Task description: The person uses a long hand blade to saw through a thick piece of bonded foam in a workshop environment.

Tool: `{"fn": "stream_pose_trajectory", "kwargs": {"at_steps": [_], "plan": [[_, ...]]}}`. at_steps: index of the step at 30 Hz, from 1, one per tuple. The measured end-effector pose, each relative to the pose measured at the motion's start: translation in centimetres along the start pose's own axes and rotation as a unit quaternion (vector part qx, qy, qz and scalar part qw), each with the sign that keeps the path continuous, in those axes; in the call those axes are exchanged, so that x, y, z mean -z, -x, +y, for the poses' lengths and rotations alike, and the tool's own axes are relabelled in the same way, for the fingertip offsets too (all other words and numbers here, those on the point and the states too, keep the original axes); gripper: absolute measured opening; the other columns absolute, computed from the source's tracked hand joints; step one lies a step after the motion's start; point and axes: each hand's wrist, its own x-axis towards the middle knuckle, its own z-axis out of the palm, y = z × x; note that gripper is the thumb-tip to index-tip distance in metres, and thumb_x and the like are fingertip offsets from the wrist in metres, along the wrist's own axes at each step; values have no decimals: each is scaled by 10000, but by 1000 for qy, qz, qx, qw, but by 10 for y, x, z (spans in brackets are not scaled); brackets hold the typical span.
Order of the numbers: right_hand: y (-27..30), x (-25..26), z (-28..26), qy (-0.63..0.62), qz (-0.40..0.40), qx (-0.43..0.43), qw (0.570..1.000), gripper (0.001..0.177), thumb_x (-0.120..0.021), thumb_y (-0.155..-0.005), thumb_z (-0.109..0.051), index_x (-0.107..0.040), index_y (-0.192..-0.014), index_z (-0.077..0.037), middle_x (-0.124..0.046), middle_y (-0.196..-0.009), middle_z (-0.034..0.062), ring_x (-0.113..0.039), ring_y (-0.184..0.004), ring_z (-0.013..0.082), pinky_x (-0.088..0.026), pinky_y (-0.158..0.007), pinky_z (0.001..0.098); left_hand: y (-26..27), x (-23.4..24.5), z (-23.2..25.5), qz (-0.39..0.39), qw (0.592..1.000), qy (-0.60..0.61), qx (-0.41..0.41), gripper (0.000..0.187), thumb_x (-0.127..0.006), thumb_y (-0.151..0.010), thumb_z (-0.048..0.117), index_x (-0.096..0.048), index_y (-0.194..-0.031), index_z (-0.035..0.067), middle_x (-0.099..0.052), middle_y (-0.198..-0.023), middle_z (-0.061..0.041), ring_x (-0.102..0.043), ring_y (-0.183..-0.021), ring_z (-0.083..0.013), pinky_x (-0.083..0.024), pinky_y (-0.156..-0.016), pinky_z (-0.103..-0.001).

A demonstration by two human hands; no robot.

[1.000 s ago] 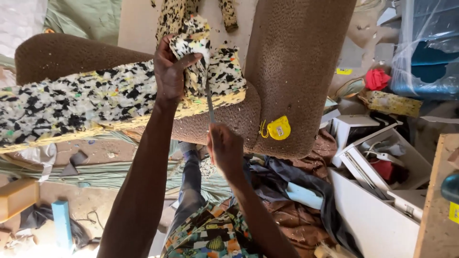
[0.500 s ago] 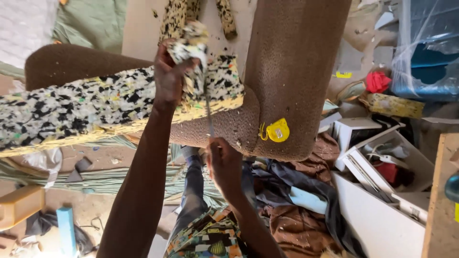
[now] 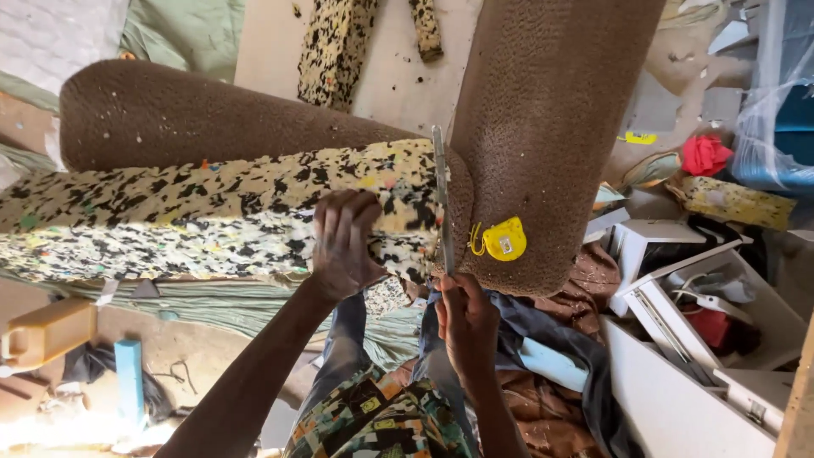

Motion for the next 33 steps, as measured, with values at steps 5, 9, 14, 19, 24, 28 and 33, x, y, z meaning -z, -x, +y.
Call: {"fn": "stream_pose_trajectory", "kwargs": {"at_steps": [5, 9, 14, 19, 24, 28, 33], "plan": [[-2, 21, 7, 58, -37, 53, 996, 274, -540, -1053, -209, -733, -1010, -19, -567, -519, 78, -547, -444, 138, -483, -450, 286, 52, -25, -4, -16, 1000, -13, -16, 757, -43, -1031, 633, -580, -1113, 106, -620, -1062, -111, -608, -1098, -351, -445, -1006, -535], [-11, 26, 15, 20, -89, 76, 993, 341, -455, -1077, -189, -690, -1168, 40, -549, -629, 87, -521, -590, 149, -501, -578, 326, 34, -16, 2, -1, 1000, 8, -23, 803, -30, -1044, 607, -628, -1033, 71, -634, -1028, -135, -643, -1048, -371, -479, -984, -547], [-16, 4, -26, 60, -124, 107, 985, 385, -464, -1077, -242, -660, -1241, 46, -644, -644, 96, -643, -488, 157, -584, -454, 287, -28, -13, -18, 81, 989, 120, -3, 820, -85, -1010, 663, -602, -993, 27, -602, -905, -153, -649, -935, -368, -501, -926, -521], [-29, -16, -39, 75, -105, 133, 983, 292, -518, -1055, -232, -666, -1093, 16, -664, -578, 100, -615, -369, 149, -508, -316, 240, -50, -22, -39, 102, 966, 236, 28, 931, -167, -945, 795, -532, -1222, -16, -622, -955, -186, -660, -992, -382, -517, -952, -546], [-51, -28, -28, 179, -77, 226, 954, 245, -528, -1071, -278, -670, -1021, -85, -676, -545, 22, -607, -358, 126, -490, -377, 230, -86, 13, -25, 66, 925, 361, 97, 704, -634, -863, 293, -359, -1390, -85, -545, -991, -216, -641, -914, -433, -557, -833, -622], [-56, -47, -19, 195, -81, 232, 950, 332, -520, -1097, -321, -713, -989, -74, -684, -548, 52, -599, -356, 158, -488, -376, 249, -71, -3, -52, 75, 929, 353, 85, 531, -616, -894, 262, -452, -1295, -44, -485, -967, -196, -596, -883, -396, -559, -770, -585], [-70, -71, -24, 349, -34, 308, 884, 320, -513, -1111, -311, -705, -995, -83, -603, -491, 26, -532, -312, 149, -444, -368, 254, -26, -34, -104, 128, 983, 40, -124, 173, -801, -894, 30, -629, -874, 41, -553, -1196, -241, -659, -1035, -512, -550, -754, -584]]}}
